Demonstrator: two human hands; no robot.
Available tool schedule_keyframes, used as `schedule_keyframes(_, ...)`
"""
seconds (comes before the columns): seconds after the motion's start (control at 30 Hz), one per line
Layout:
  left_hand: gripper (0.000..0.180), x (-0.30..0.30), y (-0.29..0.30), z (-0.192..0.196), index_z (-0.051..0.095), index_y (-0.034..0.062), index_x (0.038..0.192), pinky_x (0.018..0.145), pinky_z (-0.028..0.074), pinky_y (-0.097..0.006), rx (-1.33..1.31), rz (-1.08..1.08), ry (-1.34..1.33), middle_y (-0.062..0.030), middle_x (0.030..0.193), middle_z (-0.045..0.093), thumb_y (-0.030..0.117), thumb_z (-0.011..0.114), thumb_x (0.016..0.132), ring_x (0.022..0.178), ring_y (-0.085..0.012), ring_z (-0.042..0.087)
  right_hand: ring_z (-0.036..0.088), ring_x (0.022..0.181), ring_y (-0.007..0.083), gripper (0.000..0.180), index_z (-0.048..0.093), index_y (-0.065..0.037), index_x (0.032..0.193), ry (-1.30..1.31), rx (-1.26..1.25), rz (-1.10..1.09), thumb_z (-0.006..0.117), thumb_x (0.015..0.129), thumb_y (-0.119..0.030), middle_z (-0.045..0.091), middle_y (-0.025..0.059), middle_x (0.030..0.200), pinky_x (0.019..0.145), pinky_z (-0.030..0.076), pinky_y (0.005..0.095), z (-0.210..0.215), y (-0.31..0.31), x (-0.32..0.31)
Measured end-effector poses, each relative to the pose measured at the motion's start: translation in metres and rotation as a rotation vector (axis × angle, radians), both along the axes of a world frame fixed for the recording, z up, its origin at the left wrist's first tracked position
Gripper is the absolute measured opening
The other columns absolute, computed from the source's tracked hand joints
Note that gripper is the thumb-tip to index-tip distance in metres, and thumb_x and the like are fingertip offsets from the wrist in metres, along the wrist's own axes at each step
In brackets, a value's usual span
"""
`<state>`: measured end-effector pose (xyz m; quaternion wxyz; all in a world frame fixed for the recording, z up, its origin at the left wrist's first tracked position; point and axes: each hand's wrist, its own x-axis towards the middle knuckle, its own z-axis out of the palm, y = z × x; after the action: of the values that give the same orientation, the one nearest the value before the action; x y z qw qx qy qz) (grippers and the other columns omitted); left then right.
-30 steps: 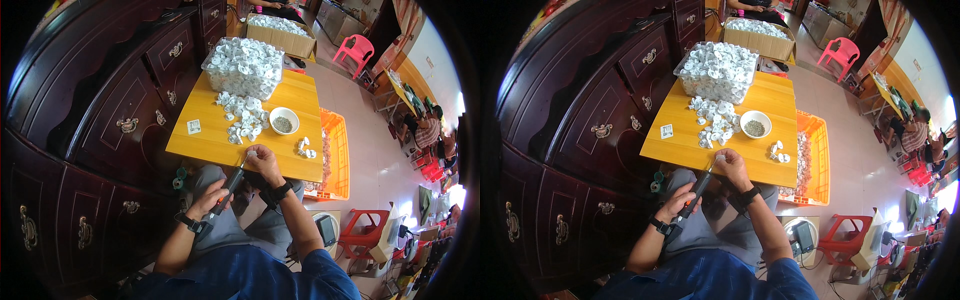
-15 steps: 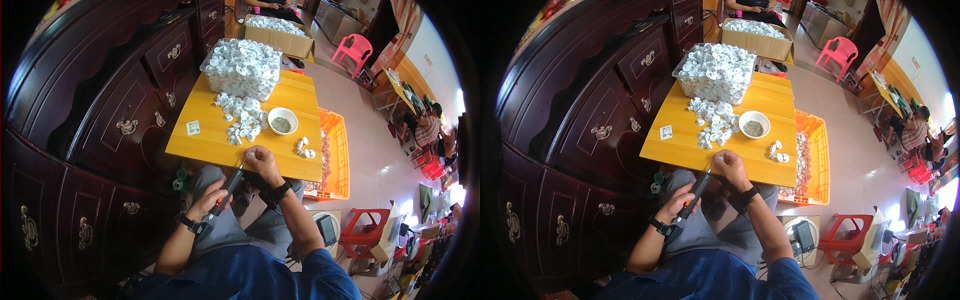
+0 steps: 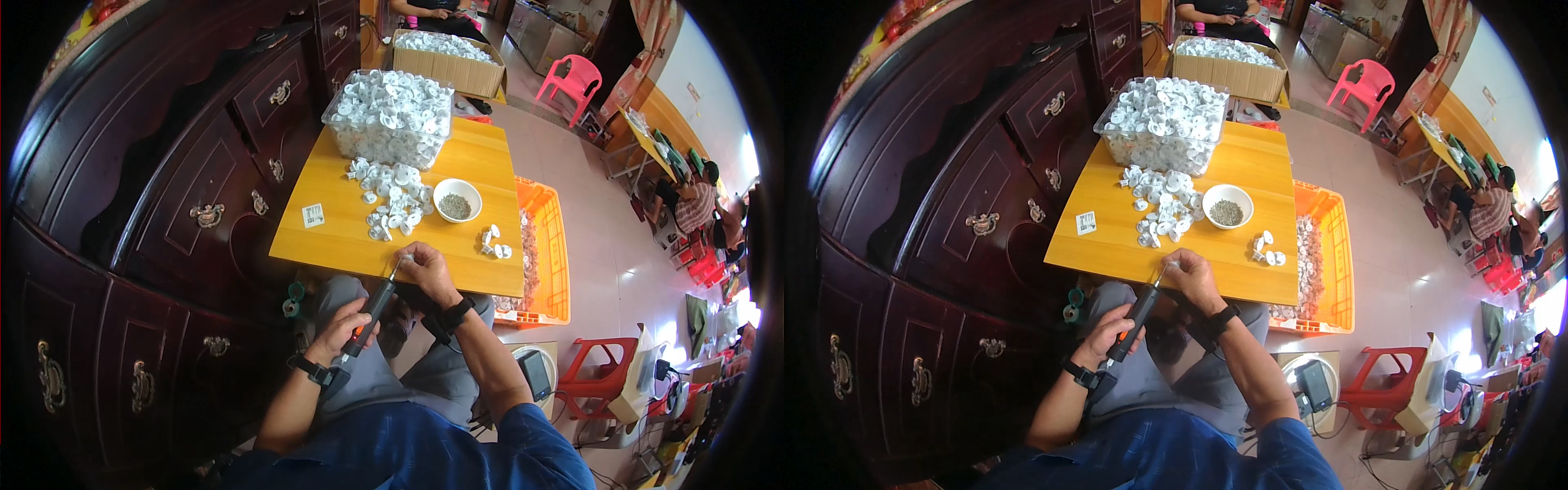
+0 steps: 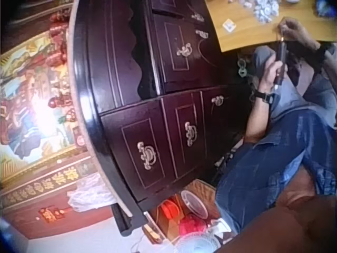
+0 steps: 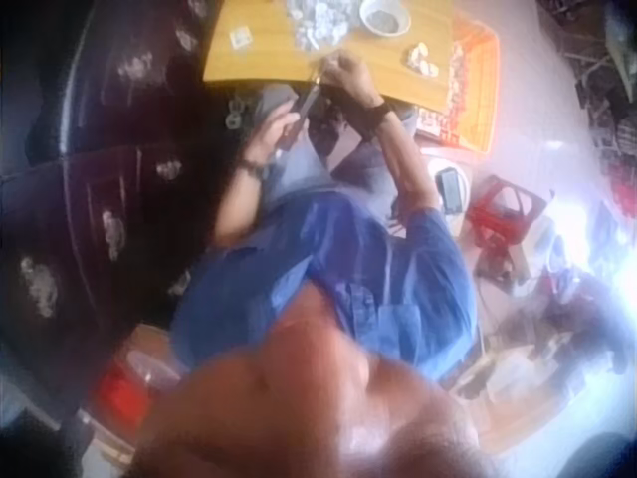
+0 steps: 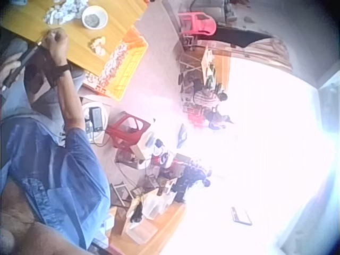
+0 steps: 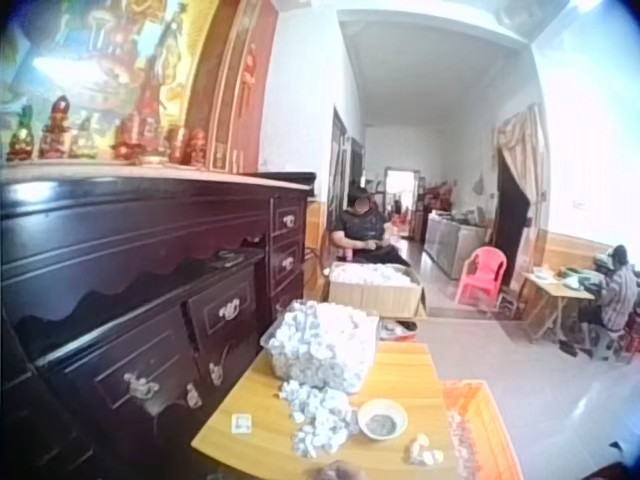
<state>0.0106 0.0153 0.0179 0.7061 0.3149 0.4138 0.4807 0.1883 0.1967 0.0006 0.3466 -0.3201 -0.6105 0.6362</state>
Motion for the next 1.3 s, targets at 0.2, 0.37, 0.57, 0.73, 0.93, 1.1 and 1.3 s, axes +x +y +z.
schedule_keyframes(0.2, 0.027, -0.0013, 0.0004, 0.0055, 0.051, 0.0051, 0.116, 0.058, 0.052, -0.025, 0.011, -0.019, -0.026, -0.0065, 0.084, 0.063, 0.023, 0.052, 0.096, 0.063, -0.0119, 0.061, 0.065, 0.090, 0.0087, 0.010, 0.064, -0.001, 0.103, -0.023, 0.000, 0.013, 0.063, 0.093, 0.002, 0.071, 0.0035, 0.099, 0.081, 0.053, 0.0235, 0.0003, 0.0001, 0.0007)
schedule_keyframes(0.37, 0.026, -0.0025, 0.0005, 0.0011, 0.051, 0.0049, 0.115, 0.058, 0.052, -0.025, 0.026, -0.024, -0.031, -0.0064, 0.084, 0.063, 0.022, 0.052, 0.096, 0.063, -0.0121, 0.061, 0.064, 0.085, 0.0081, 0.007, 0.065, -0.002, 0.099, 0.025, -0.014, -0.015, 0.065, 0.092, 0.000, 0.071, 0.0019, 0.093, 0.079, 0.052, 0.0240, 0.0011, -0.0024, -0.0019)
schedule_keyframes(0.57, 0.032, -0.0006, 0.0006, 0.0009, 0.052, 0.0031, 0.117, 0.057, 0.051, -0.027, 0.021, -0.008, 0.010, -0.0080, 0.084, 0.062, 0.024, 0.053, 0.094, 0.063, -0.0141, 0.059, 0.064, 0.086, 0.0080, 0.008, 0.065, -0.002, 0.099, 0.020, -0.014, -0.022, 0.065, 0.092, 0.001, 0.071, 0.0020, 0.094, 0.079, 0.052, 0.0239, 0.0004, -0.0023, -0.0019)
schedule_keyframes(0.73, 0.032, 0.0002, 0.0011, 0.0020, 0.052, 0.0030, 0.117, 0.057, 0.051, -0.027, 0.030, -0.010, 0.008, -0.0083, 0.085, 0.063, 0.024, 0.053, 0.093, 0.063, -0.0143, 0.059, 0.064, 0.087, 0.0084, 0.008, 0.065, -0.002, 0.100, 0.045, -0.015, -0.014, 0.065, 0.092, 0.001, 0.071, 0.0025, 0.095, 0.080, 0.052, 0.0241, -0.0019, -0.0015, -0.0008)
schedule_keyframes(0.93, 0.032, 0.0008, 0.0002, 0.0025, 0.052, 0.0028, 0.118, 0.057, 0.051, -0.027, 0.027, -0.005, -0.007, -0.0083, 0.085, 0.062, 0.024, 0.053, 0.093, 0.063, -0.0142, 0.059, 0.065, 0.088, 0.0091, 0.008, 0.065, -0.002, 0.101, 0.042, -0.012, 0.013, 0.065, 0.092, 0.000, 0.071, 0.0034, 0.097, 0.081, 0.052, 0.0245, -0.0014, -0.0011, 0.0004)
schedule_keyframes(1.1, 0.031, 0.0019, 0.0004, 0.0021, 0.052, 0.0033, 0.115, 0.057, 0.051, -0.027, 0.039, -0.006, 0.015, -0.0080, 0.084, 0.062, 0.025, 0.054, 0.093, 0.063, -0.0140, 0.060, 0.065, 0.088, 0.0091, 0.009, 0.065, -0.002, 0.101, 0.057, -0.020, 0.016, 0.065, 0.092, 0.000, 0.071, 0.0035, 0.097, 0.081, 0.052, 0.0247, -0.0004, -0.0018, 0.0011)
schedule_keyframes(1.3, 0.033, 0.0009, 0.0006, -0.0009, 0.051, 0.0046, 0.122, 0.059, 0.052, -0.025, 0.051, -0.019, -0.008, -0.0058, 0.085, 0.062, 0.024, 0.052, 0.095, 0.065, -0.0118, 0.060, 0.065, 0.088, 0.0086, 0.010, 0.066, -0.002, 0.102, 0.058, -0.026, 0.016, 0.065, 0.092, 0.000, 0.071, 0.0033, 0.097, 0.081, 0.052, 0.0241, -0.0017, -0.0012, 0.0001)
